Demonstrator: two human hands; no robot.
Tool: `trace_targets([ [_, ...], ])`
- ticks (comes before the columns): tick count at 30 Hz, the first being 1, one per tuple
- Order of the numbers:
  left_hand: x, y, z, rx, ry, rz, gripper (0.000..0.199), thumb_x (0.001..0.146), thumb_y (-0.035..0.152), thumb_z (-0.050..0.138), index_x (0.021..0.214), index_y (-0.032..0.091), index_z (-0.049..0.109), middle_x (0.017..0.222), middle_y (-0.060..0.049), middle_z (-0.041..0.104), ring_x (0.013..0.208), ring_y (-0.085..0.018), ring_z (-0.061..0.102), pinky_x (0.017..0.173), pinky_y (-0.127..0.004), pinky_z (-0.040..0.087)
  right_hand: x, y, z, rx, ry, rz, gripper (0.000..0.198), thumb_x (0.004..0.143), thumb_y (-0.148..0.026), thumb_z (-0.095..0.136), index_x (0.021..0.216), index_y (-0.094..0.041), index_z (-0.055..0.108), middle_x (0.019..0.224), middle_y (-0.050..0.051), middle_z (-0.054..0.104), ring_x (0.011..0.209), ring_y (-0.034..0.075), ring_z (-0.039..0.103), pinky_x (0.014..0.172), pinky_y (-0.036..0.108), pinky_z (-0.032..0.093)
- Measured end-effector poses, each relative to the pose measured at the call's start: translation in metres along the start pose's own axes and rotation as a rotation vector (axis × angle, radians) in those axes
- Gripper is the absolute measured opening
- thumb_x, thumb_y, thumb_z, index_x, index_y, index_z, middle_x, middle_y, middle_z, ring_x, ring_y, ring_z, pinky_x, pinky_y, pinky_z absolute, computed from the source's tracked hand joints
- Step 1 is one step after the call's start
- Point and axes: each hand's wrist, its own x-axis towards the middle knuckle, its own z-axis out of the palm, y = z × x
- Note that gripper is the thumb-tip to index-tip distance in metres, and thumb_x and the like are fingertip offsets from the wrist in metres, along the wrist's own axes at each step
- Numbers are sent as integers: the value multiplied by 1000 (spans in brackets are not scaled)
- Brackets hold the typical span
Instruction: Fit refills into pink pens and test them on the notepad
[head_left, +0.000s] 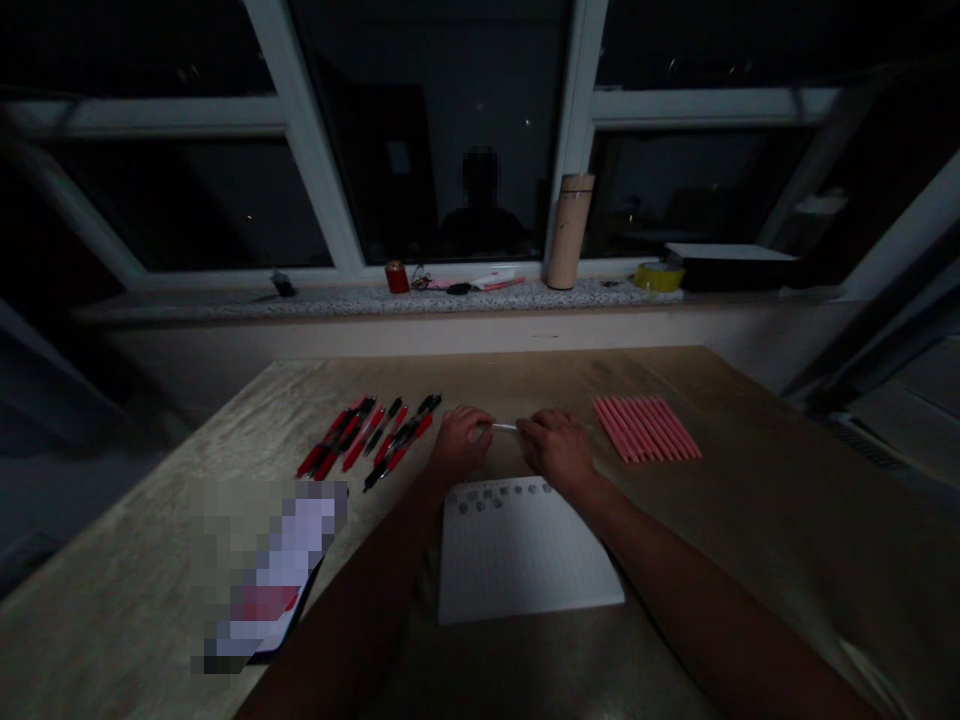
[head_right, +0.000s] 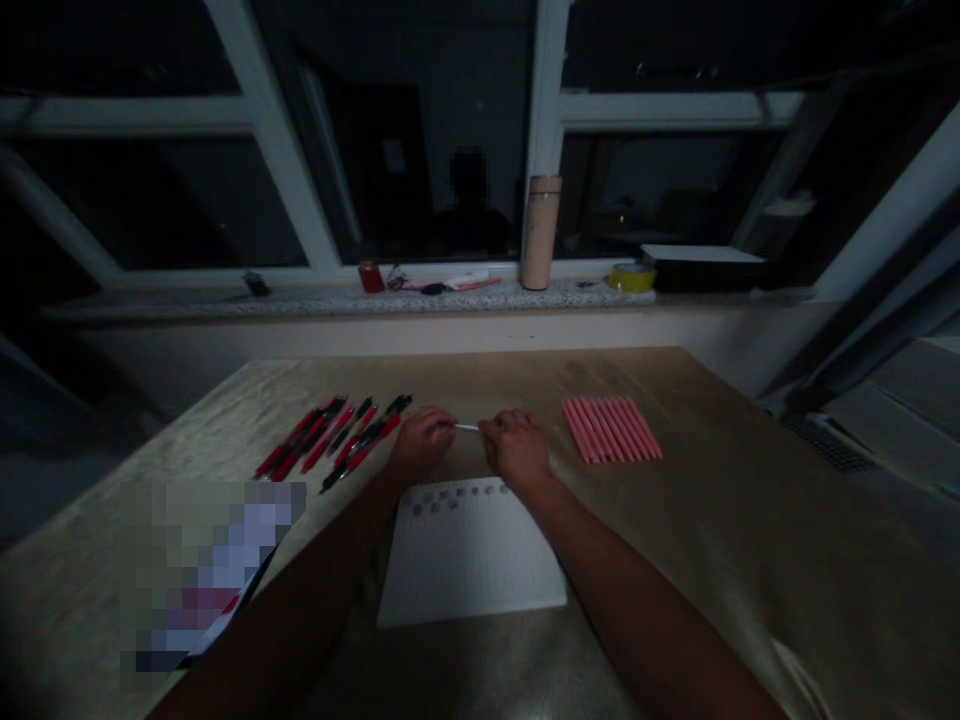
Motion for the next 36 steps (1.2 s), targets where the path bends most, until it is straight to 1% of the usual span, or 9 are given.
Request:
trace_targets([
  [6, 2, 2, -2, -9, -65, -20, 15, 80, 31, 55, 79, 18, 63, 80, -3, 65, 81, -17, 57, 81, -31, 42, 0, -1, -1, 20, -1, 0, 25, 87, -26, 51, 107, -27, 65, 96, 7, 65, 92, 23, 52, 80, 34, 30],
  [9, 2, 3, -4, -41, -63, -65, 20, 82, 33, 51, 75, 18, 62, 77, -4, 64, 79, -17, 57, 79, -31, 43, 0, -2, 0, 23, 8, 16, 24, 88, -28, 48, 106, -26, 66, 96, 8, 65, 92, 23, 52, 80, 35, 30],
  [12, 0, -3, -4, -116, 24, -125, 22, 83, 34, 47, 76, 17, 61, 79, -5, 64, 81, -17, 57, 77, -29, 43, 0, 0, 2, 6, 37, 91, 24, 90, -28, 46, 103, -26, 66, 94, 8, 65, 92, 23, 52, 80, 35, 30],
  [16, -2, -16, -3, -187, 171, -262, 25, 84, 35, 44, 76, 17, 59, 69, -2, 62, 73, -16, 57, 72, -28, 44, -1, 7, 4, 7, 90, 229, 25, 90, -29, 46, 104, -24, 66, 97, 9, 66, 94, 24, 54, 83, 37, 29],
  [19, -2, -21, -2, -159, 199, -293, 24, 83, 34, 45, 74, 17, 59, 70, -2, 62, 73, -15, 57, 73, -27, 44, -1, 13, 5, 32, 139, 282, 27, 90, -30, 44, 107, -23, 65, 99, 10, 66, 93, 24, 54, 84, 37, 30],
  [24, 0, -19, 1, -5, 41, -161, 17, 80, 31, 51, 75, 18, 62, 85, -4, 63, 88, -17, 55, 84, -31, 41, 0, 16, 8, 104, 230, 270, 29, 92, -33, 42, 109, -22, 64, 100, 8, 66, 93, 22, 56, 85, 35, 32],
  [29, 1, -14, 5, 187, -64, -253, 12, 77, 28, 56, 76, 21, 66, 98, -4, 60, 99, -21, 50, 92, -38, 35, 0, 13, 12, 155, 182, 190, 30, 93, -33, 41, 110, -24, 64, 99, 7, 66, 89, 19, 58, 80, 31, 37],
  [33, 1, -13, 6, 197, -72, -285, 14, 79, 28, 54, 81, 21, 66, 101, -5, 59, 102, -22, 49, 93, -40, 34, 0, 10, 13, 153, 150, 131, 29, 92, -33, 43, 110, -25, 64, 98, 6, 66, 89, 18, 59, 79, 30, 39],
  [36, 0, -15, 6, 185, -82, -281, 13, 76, 27, 58, 85, 20, 64, 102, -6, 59, 102, -23, 50, 92, -40, 35, 0, 7, 13, 166, 108, 93, 29, 92, -32, 43, 112, -24, 63, 98, 7, 66, 90, 18, 59, 80, 29, 40],
])
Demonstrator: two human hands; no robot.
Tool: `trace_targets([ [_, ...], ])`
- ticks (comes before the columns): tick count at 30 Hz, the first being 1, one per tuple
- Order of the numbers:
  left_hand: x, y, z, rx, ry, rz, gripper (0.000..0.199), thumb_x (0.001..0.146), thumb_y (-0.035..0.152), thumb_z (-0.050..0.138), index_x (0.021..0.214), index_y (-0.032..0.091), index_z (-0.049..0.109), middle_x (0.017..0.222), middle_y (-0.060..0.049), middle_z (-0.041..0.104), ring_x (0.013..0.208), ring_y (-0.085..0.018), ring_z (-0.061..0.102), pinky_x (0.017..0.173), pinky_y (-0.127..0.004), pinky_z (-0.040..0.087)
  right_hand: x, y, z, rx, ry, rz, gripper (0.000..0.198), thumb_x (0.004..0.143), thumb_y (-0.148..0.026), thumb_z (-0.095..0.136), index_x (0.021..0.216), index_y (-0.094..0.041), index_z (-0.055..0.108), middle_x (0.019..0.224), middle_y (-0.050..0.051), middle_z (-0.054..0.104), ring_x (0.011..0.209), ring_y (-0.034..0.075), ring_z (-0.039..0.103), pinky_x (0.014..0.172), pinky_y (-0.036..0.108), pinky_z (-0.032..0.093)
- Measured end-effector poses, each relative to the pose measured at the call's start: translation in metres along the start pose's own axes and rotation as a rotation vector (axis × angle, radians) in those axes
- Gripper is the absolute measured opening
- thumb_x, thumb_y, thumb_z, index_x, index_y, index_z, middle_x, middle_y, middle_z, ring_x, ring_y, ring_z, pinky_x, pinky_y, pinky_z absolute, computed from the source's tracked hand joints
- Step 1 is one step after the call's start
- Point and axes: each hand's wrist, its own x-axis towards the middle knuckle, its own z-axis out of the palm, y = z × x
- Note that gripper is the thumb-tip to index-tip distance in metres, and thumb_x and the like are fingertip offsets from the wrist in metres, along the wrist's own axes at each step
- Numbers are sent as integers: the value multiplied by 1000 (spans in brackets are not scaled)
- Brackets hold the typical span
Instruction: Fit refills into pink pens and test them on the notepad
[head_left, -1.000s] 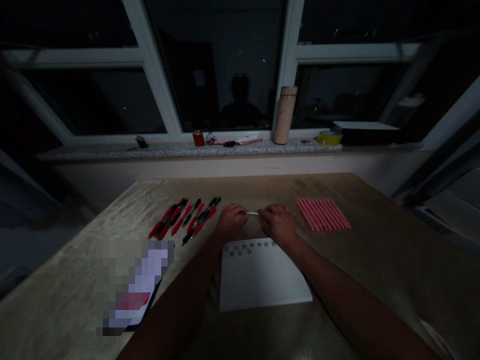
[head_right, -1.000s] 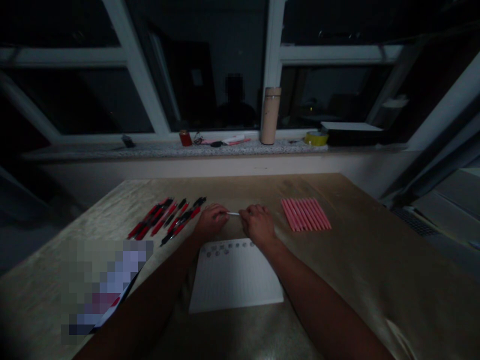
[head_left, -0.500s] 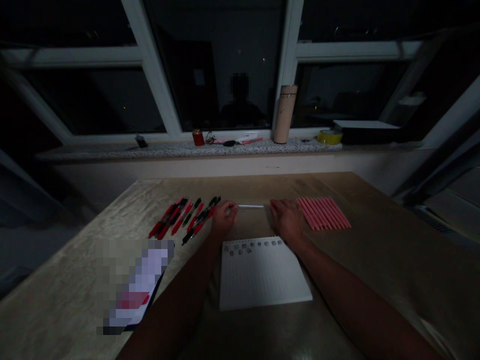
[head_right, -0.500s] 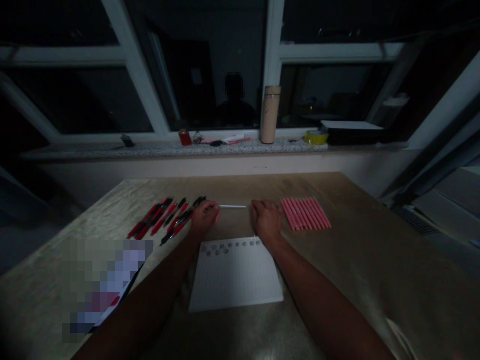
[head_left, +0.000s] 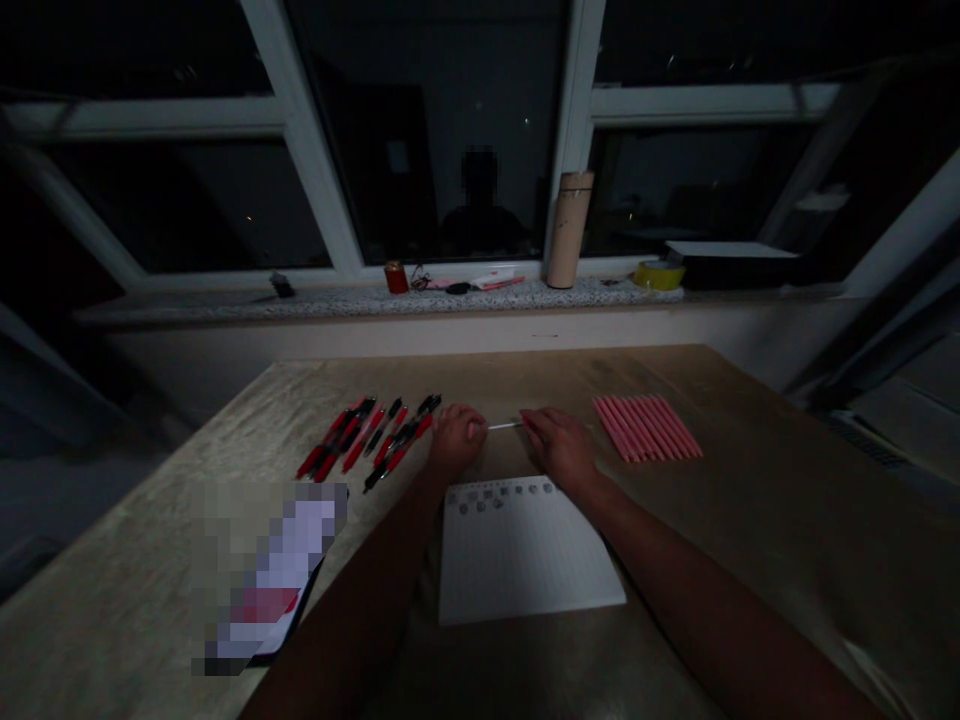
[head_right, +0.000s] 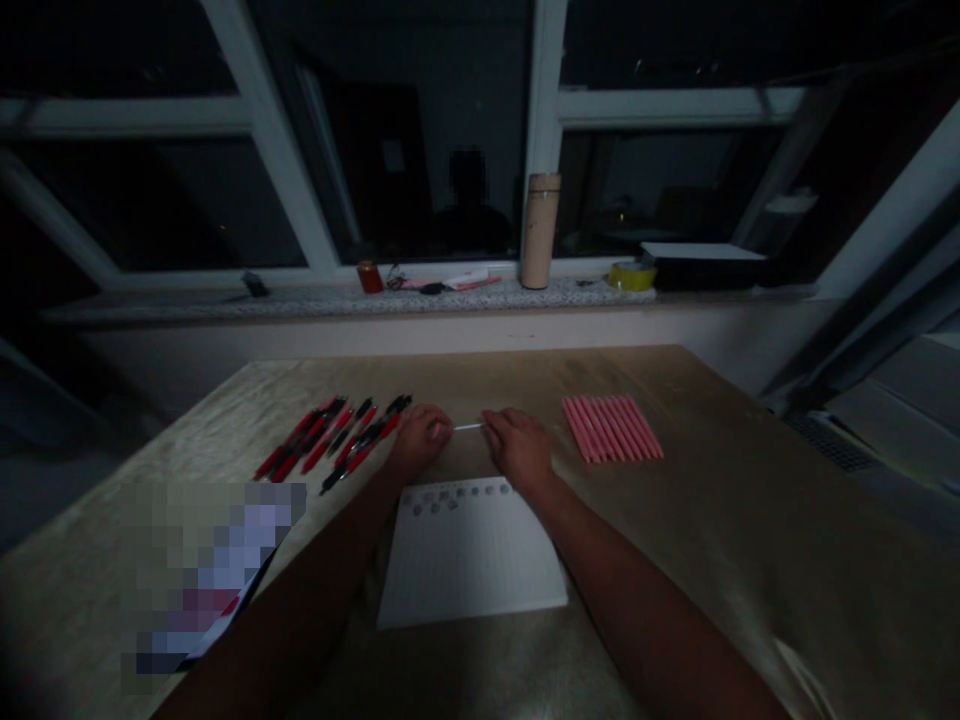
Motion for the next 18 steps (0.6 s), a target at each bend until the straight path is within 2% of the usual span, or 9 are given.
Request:
trace_targets([
  [4, 0, -3, 1, -19, -4, 14, 18, 71, 24, 61, 88, 20, 63, 101, -7, 59, 102, -24, 51, 91, -40, 38, 1, -2, 1, -11, -65, 1, 31, 91, -31, 45, 118, -23, 59, 102, 8, 66, 93, 20, 58, 82, 30, 40],
  [8, 0, -1, -1, -55, 41, 22, 16, 73, 19, 54, 86, 17, 61, 95, -7, 59, 95, -22, 54, 88, -37, 42, 1, -3, 1, -73, -110, 64, 35, 88, -32, 48, 121, -23, 55, 103, 10, 65, 94, 22, 58, 81, 33, 38],
  [14, -1, -3, -4, -118, 89, -20, 14, 72, 17, 50, 82, 16, 60, 89, -6, 57, 82, -18, 56, 80, -32, 46, -1, -2, -1, -175, -205, 114, 21, 83, -29, 51, 91, -19, 68, 91, 11, 66, 89, 25, 57, 76, 35, 37],
  [18, 0, -6, -2, -138, 101, -13, 14, 71, 17, 51, 81, 15, 60, 87, -6, 57, 79, -17, 56, 78, -31, 47, 2, -2, -4, -135, -264, 31, 21, 84, -25, 50, 90, -19, 69, 92, 11, 65, 90, 23, 56, 79, 33, 36],
])
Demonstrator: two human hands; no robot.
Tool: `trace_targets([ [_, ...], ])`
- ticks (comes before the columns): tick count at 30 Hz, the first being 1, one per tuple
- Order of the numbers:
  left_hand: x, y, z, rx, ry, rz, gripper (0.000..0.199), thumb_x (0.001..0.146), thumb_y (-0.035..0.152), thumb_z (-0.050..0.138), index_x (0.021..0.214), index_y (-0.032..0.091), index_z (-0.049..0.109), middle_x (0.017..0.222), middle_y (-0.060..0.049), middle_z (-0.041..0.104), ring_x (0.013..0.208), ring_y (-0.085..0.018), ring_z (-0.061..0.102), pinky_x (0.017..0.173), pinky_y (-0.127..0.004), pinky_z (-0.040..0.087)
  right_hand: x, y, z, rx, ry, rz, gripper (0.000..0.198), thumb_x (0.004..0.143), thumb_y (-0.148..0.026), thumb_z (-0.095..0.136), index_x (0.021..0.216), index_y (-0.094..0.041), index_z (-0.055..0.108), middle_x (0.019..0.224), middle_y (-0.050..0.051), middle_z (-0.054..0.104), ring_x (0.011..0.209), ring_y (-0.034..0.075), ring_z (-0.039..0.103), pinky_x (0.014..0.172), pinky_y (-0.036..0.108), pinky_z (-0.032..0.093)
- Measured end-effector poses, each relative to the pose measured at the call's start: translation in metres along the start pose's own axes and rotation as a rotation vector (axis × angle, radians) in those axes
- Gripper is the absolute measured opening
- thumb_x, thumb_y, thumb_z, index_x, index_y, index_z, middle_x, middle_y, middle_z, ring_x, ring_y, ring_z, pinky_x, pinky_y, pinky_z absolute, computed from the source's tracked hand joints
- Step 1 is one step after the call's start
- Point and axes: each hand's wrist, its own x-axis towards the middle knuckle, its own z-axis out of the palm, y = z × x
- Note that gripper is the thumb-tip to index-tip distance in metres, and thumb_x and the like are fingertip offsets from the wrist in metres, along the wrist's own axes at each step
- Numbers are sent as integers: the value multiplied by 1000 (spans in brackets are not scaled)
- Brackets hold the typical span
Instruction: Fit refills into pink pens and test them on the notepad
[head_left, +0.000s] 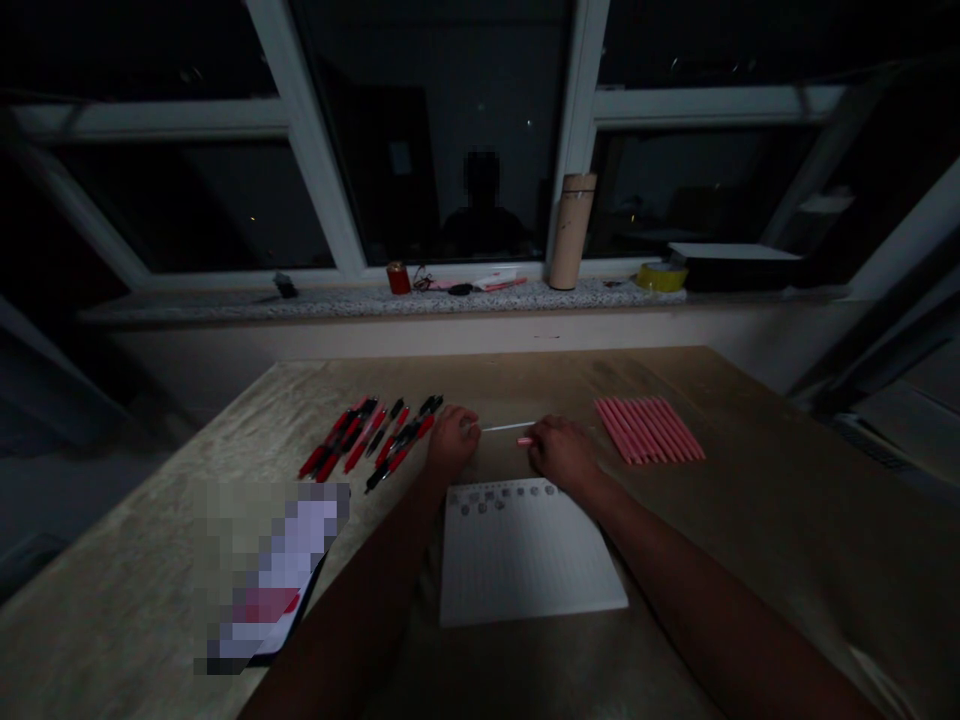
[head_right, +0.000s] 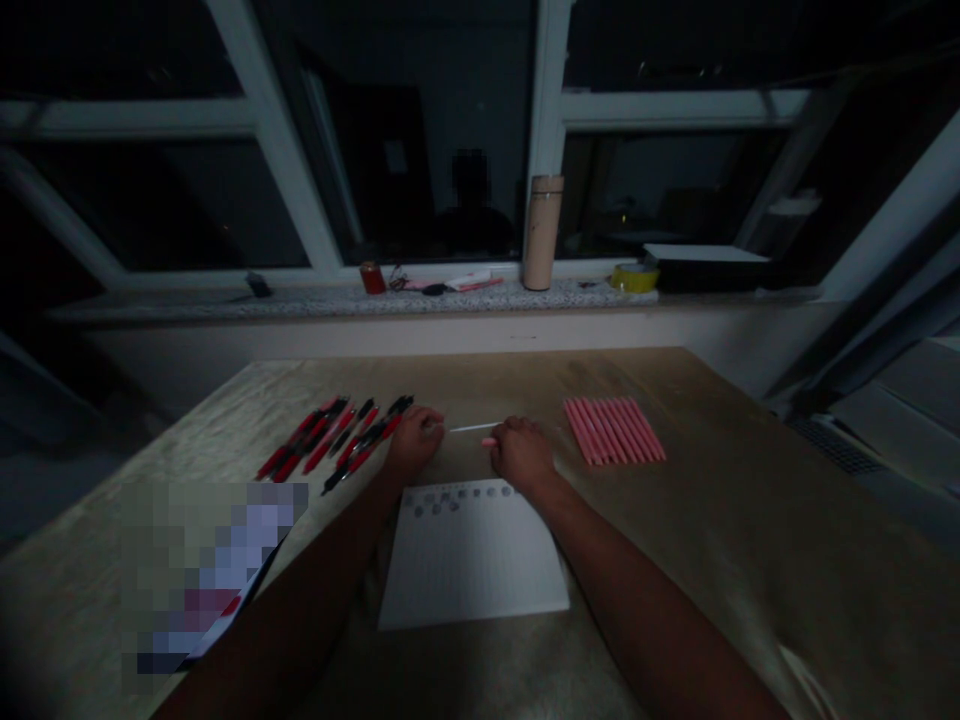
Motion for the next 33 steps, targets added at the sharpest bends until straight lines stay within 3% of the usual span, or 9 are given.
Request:
trace_targets([
  [7, 1, -3, 3, 16, 21, 36, 10, 71, 17, 51, 78, 16, 59, 81, -5, 57, 80, -18, 56, 79, -33, 46, 4, 1, -2, 115, -86, -147, 27, 87, -18, 46, 105, -20, 66, 100, 10, 60, 96, 21, 52, 83, 29, 35],
  [19, 1, 1, 1, -23, 40, 83, 9, 71, 15, 52, 76, 17, 59, 82, -4, 58, 83, -17, 56, 81, -32, 45, 5, 8, 12, 380, 91, -311, 43, 73, 0, 48, 105, -23, 65, 101, 6, 55, 99, 19, 49, 88, 28, 40],
  [27, -6, 10, 0, 105, -117, 143, 20, 68, 19, 61, 87, 21, 67, 109, -6, 56, 109, -23, 47, 95, -41, 34, 5, 9, 15, 504, 193, -360, 53, 65, 7, 42, 106, -20, 62, 101, 7, 55, 97, 17, 51, 87, 28, 43],
  [33, -8, 14, 0, 238, -196, 207, 19, 78, 32, 58, 92, 24, 69, 124, -6, 51, 118, -26, 39, 97, -44, 29, 4, 7, 13, 574, 257, -355, 51, 67, 6, 41, 106, -19, 61, 102, 8, 55, 97, 17, 53, 86, 29, 44],
])
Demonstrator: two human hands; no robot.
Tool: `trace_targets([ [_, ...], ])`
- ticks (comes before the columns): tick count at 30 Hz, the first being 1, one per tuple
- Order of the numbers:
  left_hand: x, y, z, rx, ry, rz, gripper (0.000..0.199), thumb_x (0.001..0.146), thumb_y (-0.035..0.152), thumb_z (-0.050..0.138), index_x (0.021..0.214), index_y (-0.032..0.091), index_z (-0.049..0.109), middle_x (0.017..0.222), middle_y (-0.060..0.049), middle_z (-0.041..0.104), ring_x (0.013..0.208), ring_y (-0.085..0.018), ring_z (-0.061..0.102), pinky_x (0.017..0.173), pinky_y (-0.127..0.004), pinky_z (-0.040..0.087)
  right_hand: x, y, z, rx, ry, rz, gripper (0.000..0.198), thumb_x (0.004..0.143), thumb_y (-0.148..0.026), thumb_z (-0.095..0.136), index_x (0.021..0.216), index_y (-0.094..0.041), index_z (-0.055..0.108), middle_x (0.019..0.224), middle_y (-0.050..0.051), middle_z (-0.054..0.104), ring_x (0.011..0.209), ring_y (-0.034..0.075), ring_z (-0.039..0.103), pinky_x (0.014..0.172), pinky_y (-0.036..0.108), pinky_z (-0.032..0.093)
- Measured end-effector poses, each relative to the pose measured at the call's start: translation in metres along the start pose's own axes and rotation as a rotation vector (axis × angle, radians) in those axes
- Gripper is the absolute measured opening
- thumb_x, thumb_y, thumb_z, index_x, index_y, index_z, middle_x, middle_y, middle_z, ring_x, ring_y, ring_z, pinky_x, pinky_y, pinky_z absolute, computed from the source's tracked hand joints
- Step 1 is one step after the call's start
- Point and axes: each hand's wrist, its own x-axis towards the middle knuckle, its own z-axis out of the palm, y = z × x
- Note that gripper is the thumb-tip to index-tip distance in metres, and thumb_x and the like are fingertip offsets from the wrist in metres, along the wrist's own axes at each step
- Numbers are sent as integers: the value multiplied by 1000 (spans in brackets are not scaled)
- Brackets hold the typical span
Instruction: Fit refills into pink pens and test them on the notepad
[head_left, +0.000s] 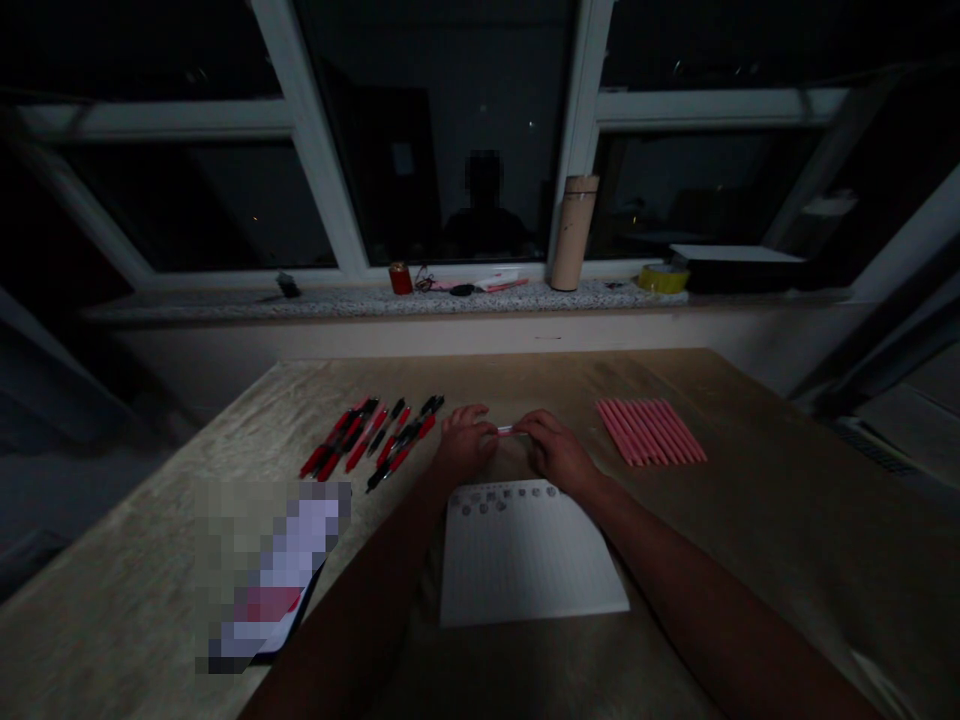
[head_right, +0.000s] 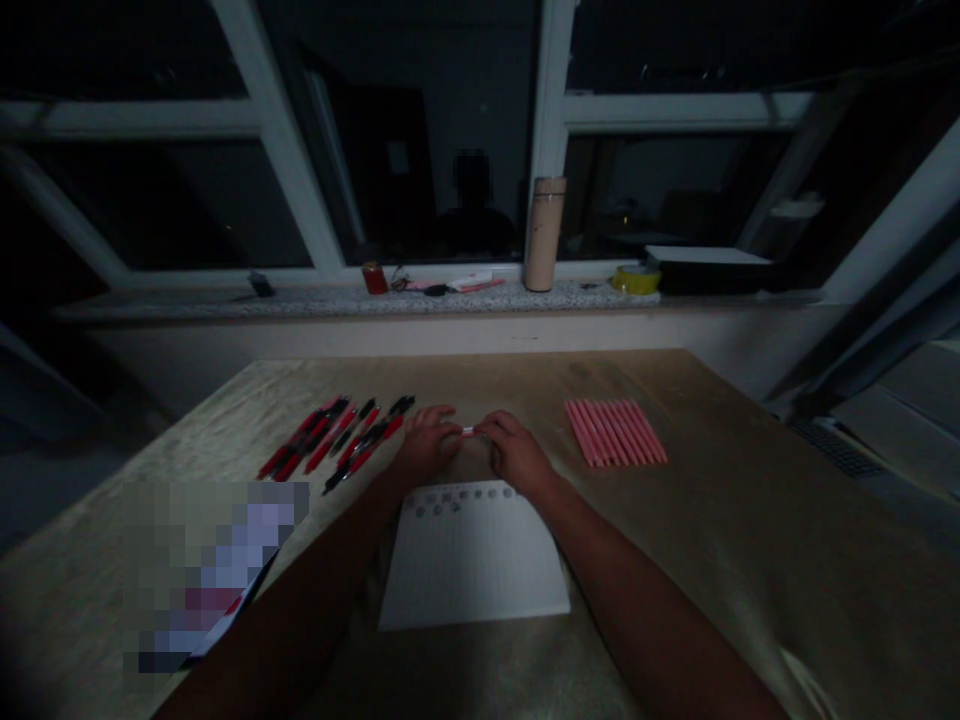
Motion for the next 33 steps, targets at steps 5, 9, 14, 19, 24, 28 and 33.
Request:
trace_targets([
  [5, 0, -1, 0, 11, 8, -12, 20, 82, 36, 53, 87, 24, 69, 122, -6, 53, 117, -25, 40, 96, -44, 29, -1, 5, 2, -12, 27, 8, 48, 67, 6, 41, 103, -19, 62, 100, 8, 56, 95, 18, 54, 86, 31, 45],
  [9, 0, -1, 0, 26, 7, -43, 18, 81, 34, 55, 84, 22, 68, 120, -6, 53, 116, -25, 41, 96, -43, 29, -2, 9, 3, -56, 54, 43, 46, 68, 5, 41, 101, -19, 62, 98, 8, 57, 93, 18, 54, 85, 31, 45],
  [14, 0, 0, -2, 31, 17, -23, 19, 83, 33, 52, 87, 21, 66, 118, -7, 54, 114, -24, 42, 94, -42, 29, -2, 7, 1, -113, 62, 100, 44, 68, 4, 42, 99, -18, 63, 96, 7, 58, 92, 18, 53, 86, 31, 44],
  [19, 1, 1, -3, 30, 38, -6, 19, 86, 32, 48, 90, 21, 63, 113, -7, 55, 111, -23, 44, 94, -41, 30, 0, 4, -1, -151, 59, 129, 43, 64, 4, 42, 96, -16, 63, 93, 9, 58, 92, 19, 52, 87, 32, 43],
  [24, 2, 3, -4, 70, 38, -9, 17, 85, 32, 50, 86, 20, 63, 112, -9, 56, 110, -25, 45, 92, -42, 31, -1, 5, 0, -188, 80, 178, 40, 66, 3, 43, 94, -18, 63, 93, 8, 58, 92, 21, 51, 86, 34, 43],
  [28, 1, 3, -2, 88, 22, -19, 15, 84, 30, 51, 88, 20, 62, 110, -9, 56, 108, -25, 46, 91, -42, 31, -1, 7, 0, -199, 111, 178, 39, 66, 2, 44, 94, -18, 63, 93, 8, 58, 92, 21, 51, 86, 34, 43],
  [33, 0, 1, 0, 94, 19, -18, 14, 83, 27, 52, 90, 20, 62, 109, -8, 56, 108, -25, 45, 91, -41, 31, -1, 4, -1, -130, 86, 91, 40, 67, 1, 44, 98, -18, 62, 95, 8, 57, 92, 20, 52, 86, 33, 44],
])
